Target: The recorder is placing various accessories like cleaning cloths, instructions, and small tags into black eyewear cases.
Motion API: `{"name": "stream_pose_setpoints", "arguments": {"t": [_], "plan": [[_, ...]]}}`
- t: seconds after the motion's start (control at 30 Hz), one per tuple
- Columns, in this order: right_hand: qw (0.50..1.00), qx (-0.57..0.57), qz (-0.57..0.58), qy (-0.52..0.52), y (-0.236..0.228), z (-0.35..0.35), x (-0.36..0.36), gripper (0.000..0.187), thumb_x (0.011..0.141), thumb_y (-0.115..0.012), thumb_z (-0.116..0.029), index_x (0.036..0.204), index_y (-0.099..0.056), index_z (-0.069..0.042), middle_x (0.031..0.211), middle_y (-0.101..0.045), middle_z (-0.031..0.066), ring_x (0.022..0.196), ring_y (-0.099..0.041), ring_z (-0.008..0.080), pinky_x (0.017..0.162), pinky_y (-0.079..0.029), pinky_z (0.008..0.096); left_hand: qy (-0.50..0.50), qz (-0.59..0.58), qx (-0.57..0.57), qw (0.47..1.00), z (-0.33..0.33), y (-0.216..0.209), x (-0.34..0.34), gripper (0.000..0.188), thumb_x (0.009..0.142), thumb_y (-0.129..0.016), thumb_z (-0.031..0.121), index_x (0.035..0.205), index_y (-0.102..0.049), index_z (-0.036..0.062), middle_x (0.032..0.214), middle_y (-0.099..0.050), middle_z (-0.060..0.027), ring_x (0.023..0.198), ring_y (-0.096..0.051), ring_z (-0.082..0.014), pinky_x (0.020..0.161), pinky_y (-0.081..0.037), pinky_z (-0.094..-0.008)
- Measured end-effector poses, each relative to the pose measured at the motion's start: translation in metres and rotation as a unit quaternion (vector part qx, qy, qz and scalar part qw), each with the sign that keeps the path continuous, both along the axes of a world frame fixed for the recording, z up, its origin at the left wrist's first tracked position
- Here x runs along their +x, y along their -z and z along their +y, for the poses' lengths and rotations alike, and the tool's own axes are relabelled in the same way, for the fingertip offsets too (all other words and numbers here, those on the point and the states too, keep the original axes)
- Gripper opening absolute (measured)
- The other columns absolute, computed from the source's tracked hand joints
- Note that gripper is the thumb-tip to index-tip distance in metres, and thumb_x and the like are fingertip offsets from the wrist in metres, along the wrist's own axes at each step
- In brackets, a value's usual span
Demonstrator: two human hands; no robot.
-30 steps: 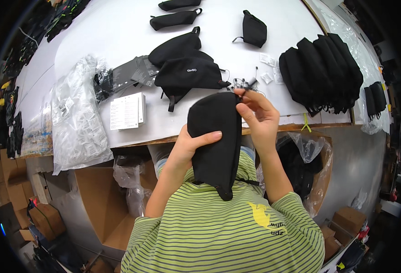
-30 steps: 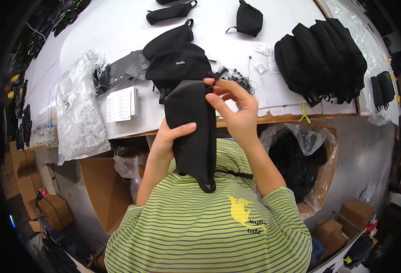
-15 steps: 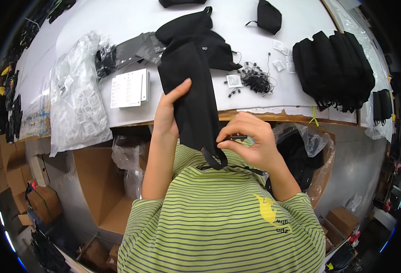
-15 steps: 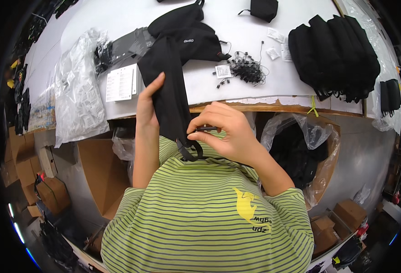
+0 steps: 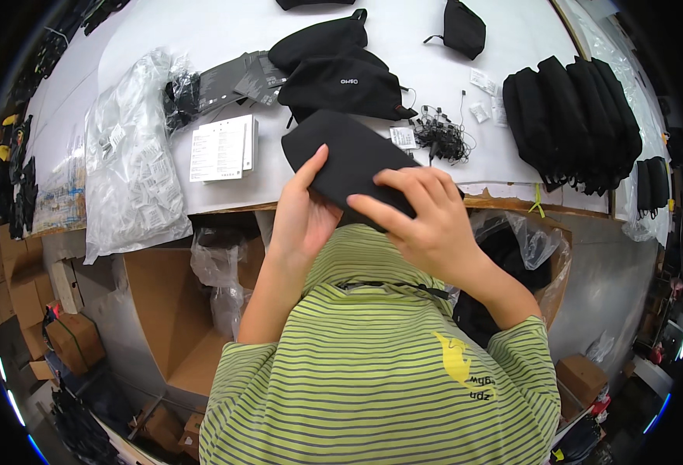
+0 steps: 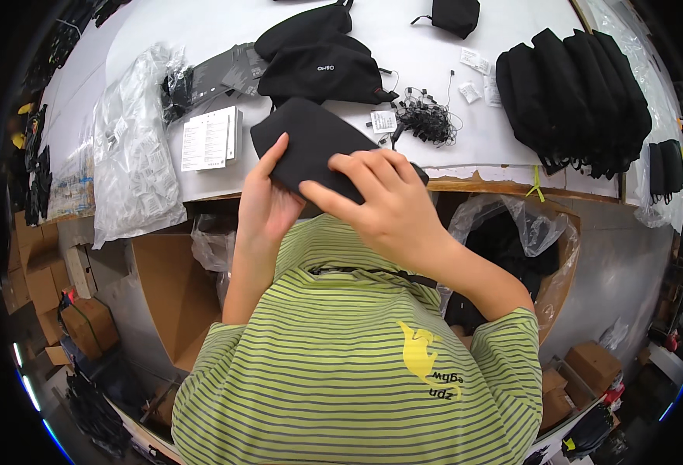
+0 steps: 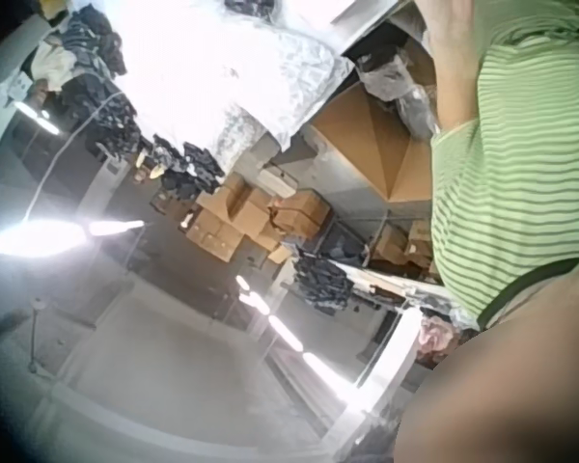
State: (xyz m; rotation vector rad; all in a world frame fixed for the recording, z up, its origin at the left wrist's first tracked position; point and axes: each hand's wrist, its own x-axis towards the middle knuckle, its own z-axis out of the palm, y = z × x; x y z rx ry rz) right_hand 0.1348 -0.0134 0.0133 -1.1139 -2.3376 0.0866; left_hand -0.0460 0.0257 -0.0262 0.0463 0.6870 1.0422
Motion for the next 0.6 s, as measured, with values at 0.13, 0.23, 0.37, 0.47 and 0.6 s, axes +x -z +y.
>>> {"name": "stream_pose_setpoints", "arguments": {"t": [0.13,0.23,0.37,0.47,0.6], "plan": [[0.983,-0.127,0.133,0.010,-0.010,0.005,0.017,0.050,0.064,-0.073,0.003,0.111,-0.062,-0.007,0.103,-0.062,0.0082,0.088,-0.060,0.0215,0.077,-0.048,0.0294,-0.002,0.176,0.138,0.975,-0.026,0.036,-0.013,0.048,0.094,-0.056,0.028,0.131,-0.040,0.0032,0.128,-0.048,-0.0117,0.117,-0.048,-0.0234,0.098,-0.041,-0.0360],[0.945,-0.160,0.283,0.035,-0.008,0.014,0.018,0.048,0.066,-0.072,0.004,0.112,-0.061,-0.008,0.089,-0.064,0.0093,0.078,-0.063,0.0239,0.071,-0.050,0.0304,-0.053,0.487,0.382,0.784,-0.019,0.040,-0.030,0.081,0.080,-0.071,0.014,0.142,-0.019,0.0079,0.137,-0.036,-0.0148,0.120,-0.043,-0.0270,0.100,-0.038,-0.0389],[0.875,-0.287,0.389,0.015,-0.011,0.009,0.025,0.039,0.075,-0.072,0.000,0.112,-0.061,-0.004,0.100,-0.065,0.0070,0.089,-0.061,0.0135,0.080,-0.049,0.0246,-0.025,0.439,0.477,0.761,-0.012,0.017,-0.041,0.076,0.072,-0.077,0.006,0.136,-0.036,0.0064,0.128,-0.048,-0.0122,0.107,-0.054,-0.0246,0.089,-0.046,-0.0334],[0.803,-0.358,0.474,0.044,-0.012,0.008,0.032,0.032,0.079,-0.072,-0.005,0.109,-0.062,-0.004,0.098,-0.063,0.0042,0.089,-0.059,0.0110,0.078,-0.047,0.0227,-0.005,0.519,0.540,0.663,-0.010,0.009,-0.038,0.064,0.069,-0.078,0.005,0.127,-0.050,0.0041,0.119,-0.055,-0.0116,0.102,-0.057,-0.0234,0.083,-0.048,-0.0315],[0.820,-0.348,0.452,0.053,-0.012,0.009,0.048,0.026,0.078,-0.072,-0.005,0.103,-0.064,-0.003,0.093,-0.064,0.0031,0.084,-0.059,0.0095,0.075,-0.047,0.0221,-0.030,0.503,0.550,0.666,-0.008,-0.001,-0.036,0.038,0.069,-0.074,0.004,0.106,-0.064,0.0008,0.105,-0.060,-0.0131,0.095,-0.059,-0.0237,0.080,-0.048,-0.0299]]}}
